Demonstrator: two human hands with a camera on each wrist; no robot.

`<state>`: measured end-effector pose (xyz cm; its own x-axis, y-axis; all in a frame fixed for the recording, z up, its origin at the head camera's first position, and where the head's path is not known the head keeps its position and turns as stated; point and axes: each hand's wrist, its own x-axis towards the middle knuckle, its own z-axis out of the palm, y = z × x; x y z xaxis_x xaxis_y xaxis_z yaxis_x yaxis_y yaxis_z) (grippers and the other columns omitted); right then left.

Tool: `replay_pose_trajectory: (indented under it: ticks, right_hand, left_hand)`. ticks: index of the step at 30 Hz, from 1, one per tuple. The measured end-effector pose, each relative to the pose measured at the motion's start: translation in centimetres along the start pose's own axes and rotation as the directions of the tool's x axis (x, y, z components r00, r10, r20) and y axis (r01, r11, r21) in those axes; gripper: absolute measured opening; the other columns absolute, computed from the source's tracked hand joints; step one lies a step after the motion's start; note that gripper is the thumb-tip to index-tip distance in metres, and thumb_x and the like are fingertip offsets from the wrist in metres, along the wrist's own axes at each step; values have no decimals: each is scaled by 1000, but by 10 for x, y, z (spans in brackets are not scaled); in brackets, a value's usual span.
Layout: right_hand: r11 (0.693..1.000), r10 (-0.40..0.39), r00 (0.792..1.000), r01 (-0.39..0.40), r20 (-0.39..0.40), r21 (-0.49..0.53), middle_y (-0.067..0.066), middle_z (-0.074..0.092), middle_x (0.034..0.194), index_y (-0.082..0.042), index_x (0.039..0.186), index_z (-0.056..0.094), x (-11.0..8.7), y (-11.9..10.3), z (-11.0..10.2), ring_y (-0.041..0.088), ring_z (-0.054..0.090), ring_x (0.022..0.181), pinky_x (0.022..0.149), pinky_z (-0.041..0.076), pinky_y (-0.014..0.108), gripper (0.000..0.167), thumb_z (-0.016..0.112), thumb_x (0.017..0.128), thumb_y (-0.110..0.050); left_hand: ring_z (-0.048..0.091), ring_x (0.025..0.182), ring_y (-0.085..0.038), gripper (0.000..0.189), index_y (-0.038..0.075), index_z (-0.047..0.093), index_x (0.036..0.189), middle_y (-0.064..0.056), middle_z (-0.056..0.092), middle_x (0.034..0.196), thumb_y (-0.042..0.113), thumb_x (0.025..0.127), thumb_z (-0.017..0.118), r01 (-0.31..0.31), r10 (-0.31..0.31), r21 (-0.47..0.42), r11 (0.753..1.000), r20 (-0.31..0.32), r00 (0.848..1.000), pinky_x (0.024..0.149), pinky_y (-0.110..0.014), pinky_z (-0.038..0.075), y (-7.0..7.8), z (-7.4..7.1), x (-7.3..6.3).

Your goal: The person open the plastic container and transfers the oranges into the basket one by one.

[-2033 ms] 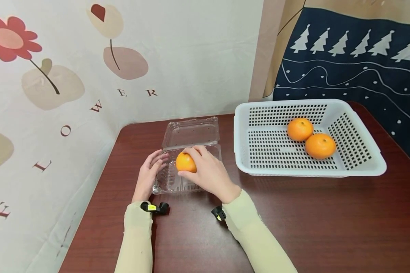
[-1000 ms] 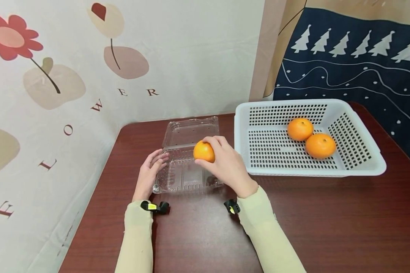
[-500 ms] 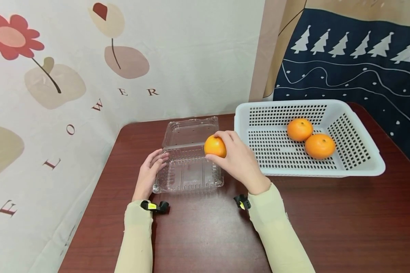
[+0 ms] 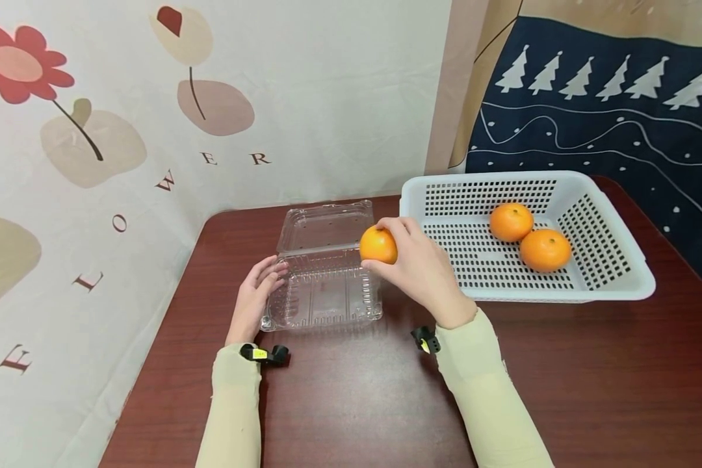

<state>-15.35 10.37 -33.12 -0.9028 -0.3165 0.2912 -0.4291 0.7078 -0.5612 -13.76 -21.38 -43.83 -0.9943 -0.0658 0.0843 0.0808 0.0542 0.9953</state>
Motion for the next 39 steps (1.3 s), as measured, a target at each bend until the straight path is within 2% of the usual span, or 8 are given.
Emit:
replay_pose_trajectory:
  ticks: [14,17,22,26,29,33,39]
  right_hand:
    - [999,31,1000,-31,5,14,1,45,110,-15,119,44,2,12,-20,18,44,91,75,40,35,65,67,71,-53]
    - [999,46,999,-46,3,5,1,45,110,-15,118,44,2,15,-24,19,45,90,74,40,34,64,68,70,-51]
    - [998,60,998,-60,24,-36,3,45,106,-14,117,43,3,17,-31,20,45,87,70,42,35,64,66,71,-52]
    - [995,75,996,-72,41,-73,3,46,105,-14,116,42,4,18,-37,20,47,82,65,44,34,65,65,71,-55]
    - [991,104,993,-99,59,-92,4,45,105,-13,115,41,4,21,-43,22,47,81,64,44,34,67,65,70,-56]
    - [987,135,987,-126,82,-103,6,44,106,-12,117,40,4,26,-50,24,46,84,69,44,38,68,64,71,-56]
    - [984,145,985,-134,95,-117,9,43,108,-8,118,38,8,30,-59,25,45,86,73,43,40,70,65,72,-53]
  left_hand:
    - [47,114,-31,41,2,38,132,-20,51,122,9,93,47,-6,6,18,1000,1,1000,93,-43,39,1,-1,0]
    - [47,113,-30,41,4,39,132,-18,51,122,9,93,47,-10,10,13,1000,2,1000,92,-40,41,-2,-3,2]
    - [50,111,-21,40,12,42,131,-10,54,121,16,92,49,6,-5,23,1000,-14,1000,90,-32,43,-14,-8,5]
    - [50,111,-20,40,14,42,131,-8,54,120,19,92,50,3,-3,25,1000,-21,1000,91,-32,43,-21,-10,5]
    - [49,112,-24,41,11,41,132,-12,53,121,16,92,49,6,-6,7,1000,-12,1000,92,-35,42,-18,-8,4]
    - [47,113,-30,41,6,40,132,-17,52,122,10,92,48,14,-14,-18,1000,0,1000,93,-42,40,-8,-3,1]
    - [46,113,-34,41,4,39,132,-20,50,123,8,92,47,17,-17,-13,1000,1,1000,93,-43,39,0,-1,-1]
